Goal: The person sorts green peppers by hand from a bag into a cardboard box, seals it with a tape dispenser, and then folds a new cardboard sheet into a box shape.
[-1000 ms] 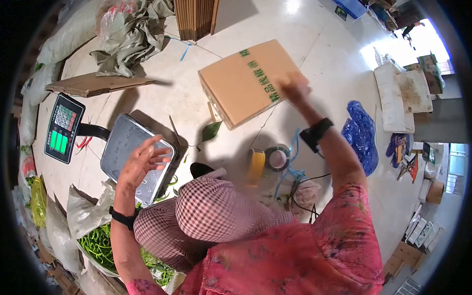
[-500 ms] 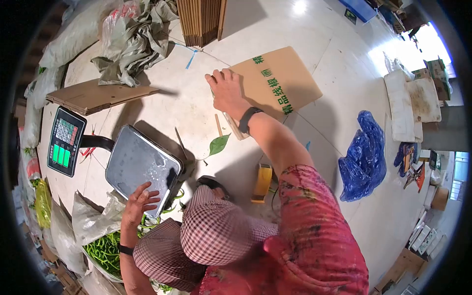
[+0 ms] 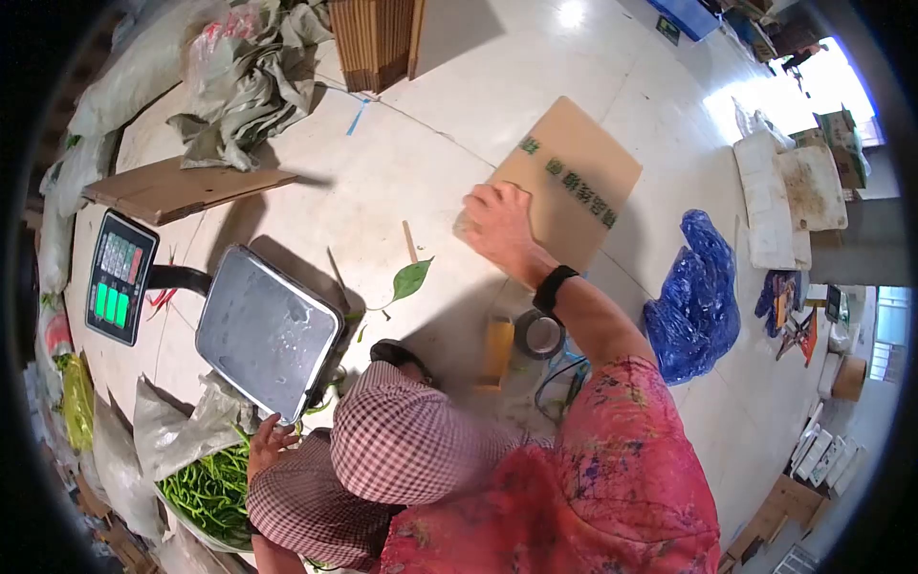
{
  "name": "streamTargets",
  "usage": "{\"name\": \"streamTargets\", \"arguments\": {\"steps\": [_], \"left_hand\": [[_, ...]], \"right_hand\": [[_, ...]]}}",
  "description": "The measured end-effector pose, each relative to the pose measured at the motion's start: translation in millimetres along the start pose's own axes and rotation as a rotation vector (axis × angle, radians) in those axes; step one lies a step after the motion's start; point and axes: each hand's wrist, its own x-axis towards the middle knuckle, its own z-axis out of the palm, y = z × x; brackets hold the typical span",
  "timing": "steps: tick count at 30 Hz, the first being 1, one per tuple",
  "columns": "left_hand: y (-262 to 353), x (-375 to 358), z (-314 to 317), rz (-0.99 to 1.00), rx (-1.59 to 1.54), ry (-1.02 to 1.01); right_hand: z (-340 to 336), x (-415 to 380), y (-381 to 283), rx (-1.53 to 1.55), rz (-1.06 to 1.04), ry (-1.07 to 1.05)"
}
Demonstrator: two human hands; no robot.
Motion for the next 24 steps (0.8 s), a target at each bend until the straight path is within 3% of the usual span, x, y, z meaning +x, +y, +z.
{"name": "streamTargets", "arguments": {"steps": [5, 7, 8, 11, 13, 17, 20, 24], "left_hand": [[-56.5, -47.7, -27.5, 0.005, -0.229, 0.186], [-88.3, -79.9, -29.3, -0.012, -0.294, 0.284], [-109.4, -100.1, -26.0, -0.026, -0.328, 0.33], [-176.6, -169.0, 12.8, -0.138, -0.417, 0.455], [-214.2, -205.7, 51.4, -0.23, -0.453, 0.496], [-273.3, -272.5, 156.3, -0.44, -0.525, 0.492], [-295.2, -305.3, 217.2, -0.543, -0.564, 0.474], [-314.6, -309.5, 261.1, -0.571, -0.516, 0.418]], "right_hand": [[-18.8, -13.6, 22.3, -0.02, 0.114, -0.055], [2.7, -7.9, 38.5, -0.277, 0.281, -0.184], [6.9, -6.3, 50.5, -0.246, 0.225, -0.187], [38.3, -22.8, 65.8, 0.48, 0.225, 0.182], [18.7, -34.2, 37.6, -0.205, -0.232, 0.175], [24.1, -109.1, -9.6, 0.179, -0.202, -0.507], [19.6, -133.3, -53.4, 0.33, -0.23, -0.757], [19.4, -141.0, -116.3, 0.487, -0.29, -0.931]]}}
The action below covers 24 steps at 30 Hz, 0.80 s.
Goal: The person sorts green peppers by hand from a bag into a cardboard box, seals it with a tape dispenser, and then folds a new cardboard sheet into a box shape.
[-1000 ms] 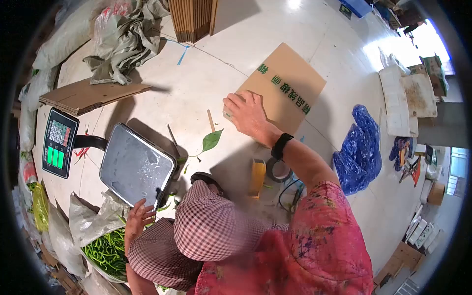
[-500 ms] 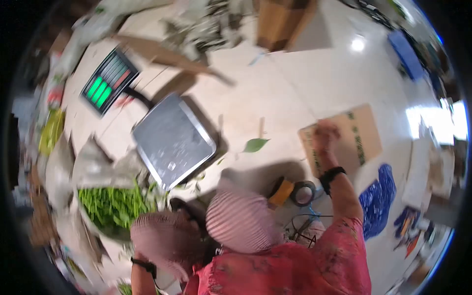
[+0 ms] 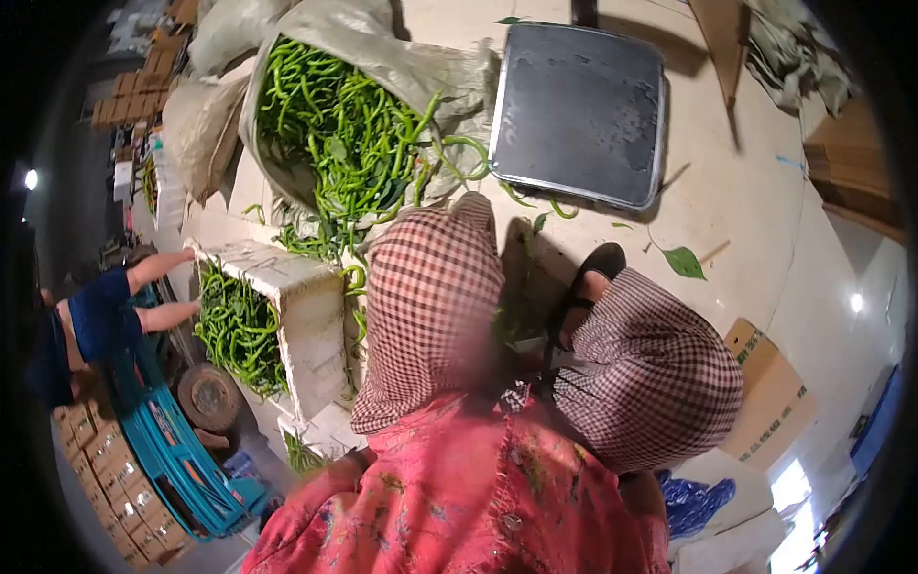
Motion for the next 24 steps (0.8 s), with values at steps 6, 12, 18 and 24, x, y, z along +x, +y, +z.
{"name": "streamTargets", "arguments": {"steps": [6, 12, 18, 24], "left_hand": [[-5.4, 22.1, 7.6, 0.081, 0.227, -0.03], [29.2, 82.4, -7.6, 0.099, 0.427, -0.1], [59.3, 134.1, -6.2, 0.12, 0.576, -0.17], [30.3, 147.8, 17.5, 0.216, 0.662, -0.173]], "right_hand": [[27.3, 34.6, -60.0, 0.129, -0.118, -0.171], [51.5, 61.0, -86.8, 0.222, -0.077, -0.324], [58.4, 83.0, -92.7, 0.281, 0.001, -0.453], [54.2, 82.7, -106.4, 0.342, -0.004, -0.527]]}}
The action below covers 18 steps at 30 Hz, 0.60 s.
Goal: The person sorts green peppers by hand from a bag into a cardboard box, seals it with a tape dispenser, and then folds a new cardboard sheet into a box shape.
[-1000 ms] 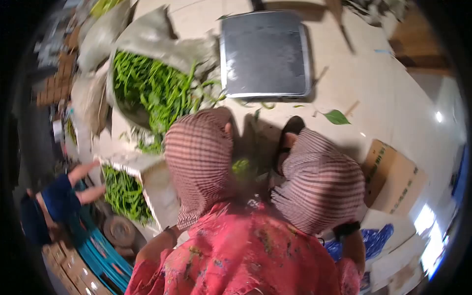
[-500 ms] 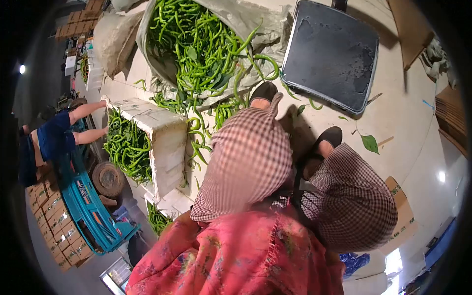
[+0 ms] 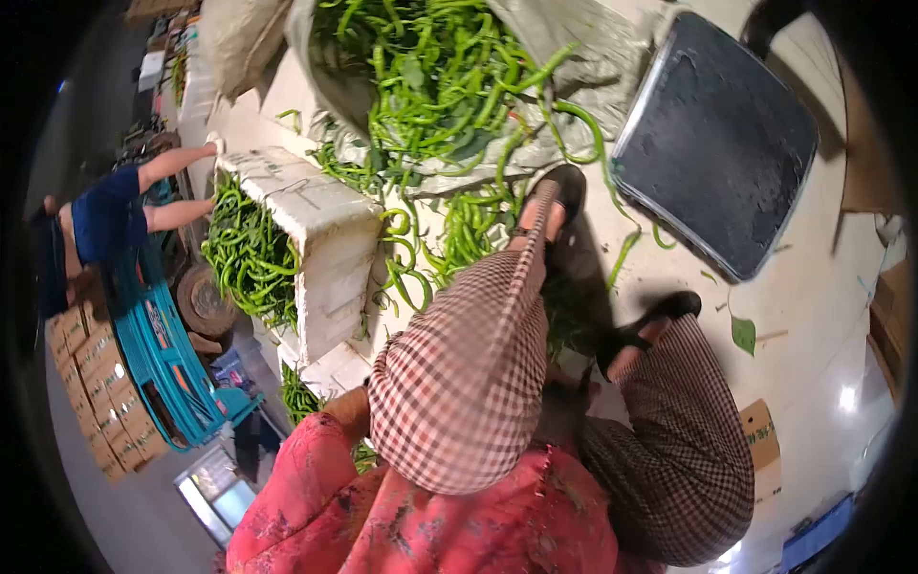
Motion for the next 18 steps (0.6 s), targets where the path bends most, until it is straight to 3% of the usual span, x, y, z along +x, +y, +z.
{"name": "streamTargets", "arguments": {"steps": [5, 8, 9, 11, 12, 13, 16, 18], "left_hand": [[-20.5, -2.7, 43.6, 0.083, 0.088, 0.156], [-65.7, -0.8, 40.5, -0.194, -0.474, 0.534], [-81.3, 10.5, 43.5, -0.207, -0.553, 0.677], [-115.4, 36.9, 30.3, -0.342, -0.645, 0.744], [-128.9, 45.8, 22.7, -0.362, -0.67, 0.78], [-140.6, 58.3, 21.7, -0.334, -0.699, 0.931], [-148.3, 77.4, -9.9, -0.297, -0.628, 1.007], [-130.9, 77.6, -40.0, -0.239, -0.773, 0.93]], "right_hand": [[-34.8, -32.1, -27.2, 0.128, 0.014, -0.022], [-88.5, -76.1, -59.9, 0.227, 0.016, 0.015], [-111.6, -90.1, -76.6, 0.243, 0.008, 0.036], [-163.1, -116.6, -123.8, 0.278, 0.017, 0.084], [-243.9, -74.7, -77.9, -0.044, 0.324, 0.074], [-238.7, -72.7, -121.8, -0.196, 0.27, 0.086], [-208.4, -58.2, -208.5, -0.389, 0.23, -0.011], [-170.9, -42.4, -236.5, -0.474, 0.255, -0.108]]}}
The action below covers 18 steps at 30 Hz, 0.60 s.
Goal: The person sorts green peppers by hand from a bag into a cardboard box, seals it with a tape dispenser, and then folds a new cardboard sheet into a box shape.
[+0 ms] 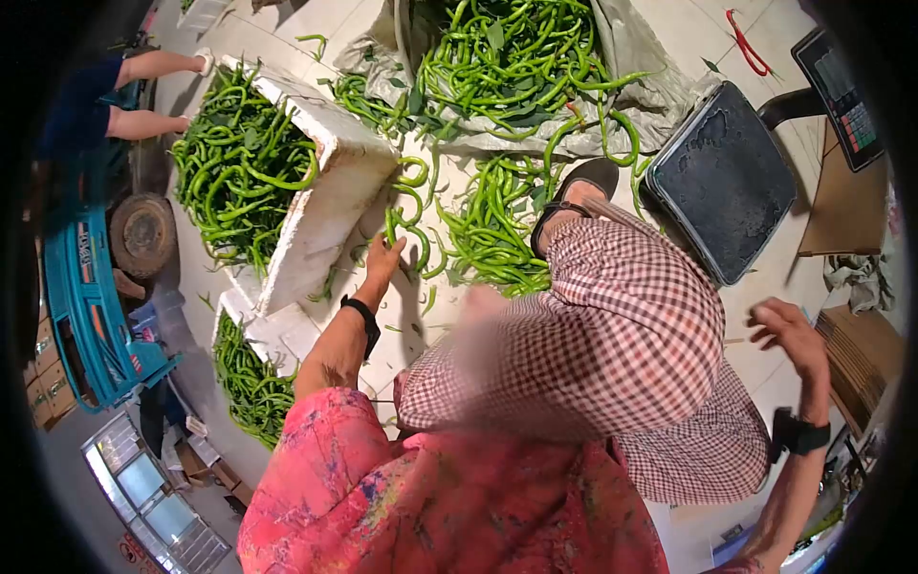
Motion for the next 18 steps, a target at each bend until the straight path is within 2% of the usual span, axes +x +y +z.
{"name": "streamTargets", "arguments": {"steps": [1, 2, 3, 4, 5, 7, 8, 9, 11, 15, 17, 18], "left_hand": [[1.1, 11.2, 4.2, -0.01, -0.061, -0.061], [3.2, 14.9, 16.1, -0.019, -0.07, -0.071], [7.8, 16.1, 32.0, 0.032, 0.047, 0.111], [10.2, 16.7, 41.5, 0.082, 0.169, 0.29], [11.0, 17.6, 44.6, 0.117, 0.0, 0.195], [44.2, -12.6, 43.1, -0.013, -0.07, -0.004], [56.9, -19.2, 39.3, 0.048, -0.063, -0.078], [56.1, -23.8, 44.8, 0.182, -0.042, 0.013], [79.3, -35.3, 36.5, 0.327, -0.037, 0.075], [119.1, -24.3, 20.5, 0.402, 0.033, -0.085], [129.9, -4.4, 40.0, 0.746, 0.159, -0.017], [138.0, 7.9, 49.3, 0.748, 0.16, -0.023]], "right_hand": [[16.2, 12.6, -9.2, -0.044, 0.008, -0.042], [37.2, 38.0, 4.7, -0.103, -0.186, -0.097], [56.6, 61.0, 18.5, -0.158, -0.382, -0.156], [94.0, 84.3, -4.7, -0.092, -0.407, -0.169], [125.7, 107.5, -20.3, -0.072, -0.438, -0.158], [175.2, 153.1, -46.3, -0.047, -0.467, -0.118], [201.3, 176.8, -63.4, -0.019, -0.497, -0.091], [219.1, 190.8, -73.8, 0.003, -0.518, -0.066], [252.6, 218.9, -83.4, 0.05, -0.544, 0.006], [288.1, 272.0, -100.4, 0.098, -0.554, 0.136], [295.0, 285.9, -101.4, 0.106, -0.549, 0.197], [295.0, 289.3, -99.5, 0.112, -0.548, 0.214]]}}
